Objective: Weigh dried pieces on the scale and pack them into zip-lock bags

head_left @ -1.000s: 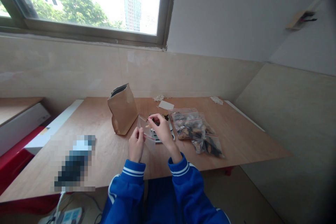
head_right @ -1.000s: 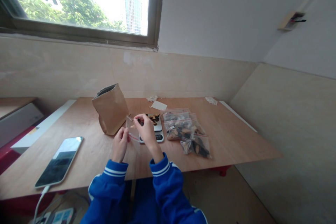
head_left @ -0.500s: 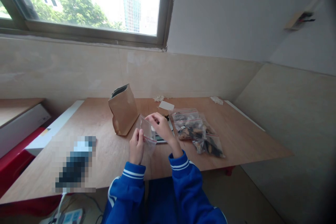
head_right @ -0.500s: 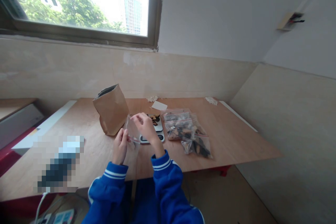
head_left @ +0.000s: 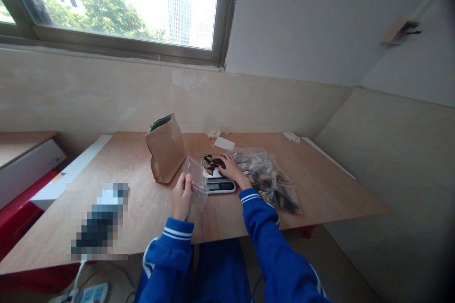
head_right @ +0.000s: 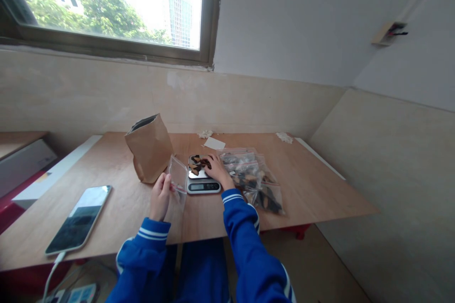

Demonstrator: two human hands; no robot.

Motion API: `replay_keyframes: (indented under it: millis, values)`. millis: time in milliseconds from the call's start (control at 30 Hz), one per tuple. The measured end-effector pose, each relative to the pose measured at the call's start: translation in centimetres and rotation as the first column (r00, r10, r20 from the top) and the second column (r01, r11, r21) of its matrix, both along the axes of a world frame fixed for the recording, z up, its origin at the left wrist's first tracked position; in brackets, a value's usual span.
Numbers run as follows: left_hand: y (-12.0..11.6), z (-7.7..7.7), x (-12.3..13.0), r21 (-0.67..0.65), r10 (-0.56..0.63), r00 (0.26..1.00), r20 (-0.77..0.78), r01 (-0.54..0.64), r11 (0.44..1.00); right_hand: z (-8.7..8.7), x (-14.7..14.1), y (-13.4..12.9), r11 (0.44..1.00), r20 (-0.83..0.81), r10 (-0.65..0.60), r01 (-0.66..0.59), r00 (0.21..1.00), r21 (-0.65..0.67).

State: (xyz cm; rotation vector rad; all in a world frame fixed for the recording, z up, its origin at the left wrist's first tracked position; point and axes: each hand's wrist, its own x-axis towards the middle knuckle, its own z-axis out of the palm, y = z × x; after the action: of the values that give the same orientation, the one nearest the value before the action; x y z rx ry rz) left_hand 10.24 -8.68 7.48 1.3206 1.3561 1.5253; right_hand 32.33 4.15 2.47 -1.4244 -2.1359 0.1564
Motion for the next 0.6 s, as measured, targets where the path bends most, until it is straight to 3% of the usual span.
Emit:
replay_keyframes:
  millis: [400,467,600]
  values:
    - [-0.3,0.6,0.0,0.015,0.006,0.998,0.064,-0.007,1.0,1.2,-0.6,0.1,0.993,0.081,0.011,-0.021,0.997,0.119]
    - [-0.3,0.6,0.0,0.013,0.004,0.998,0.061,-0.005,1.0,1.4,-0.7,-0.2,0.995,0.036,0.001,-0.005,0.999,0.104]
    - [-0.2,0.5,0.0,0.007,-0.004,0.998,0.058,0.004,1.0,1.5,-0.8,-0.6,0.997,-0.202,-0.062,0.072,0.977,0.038]
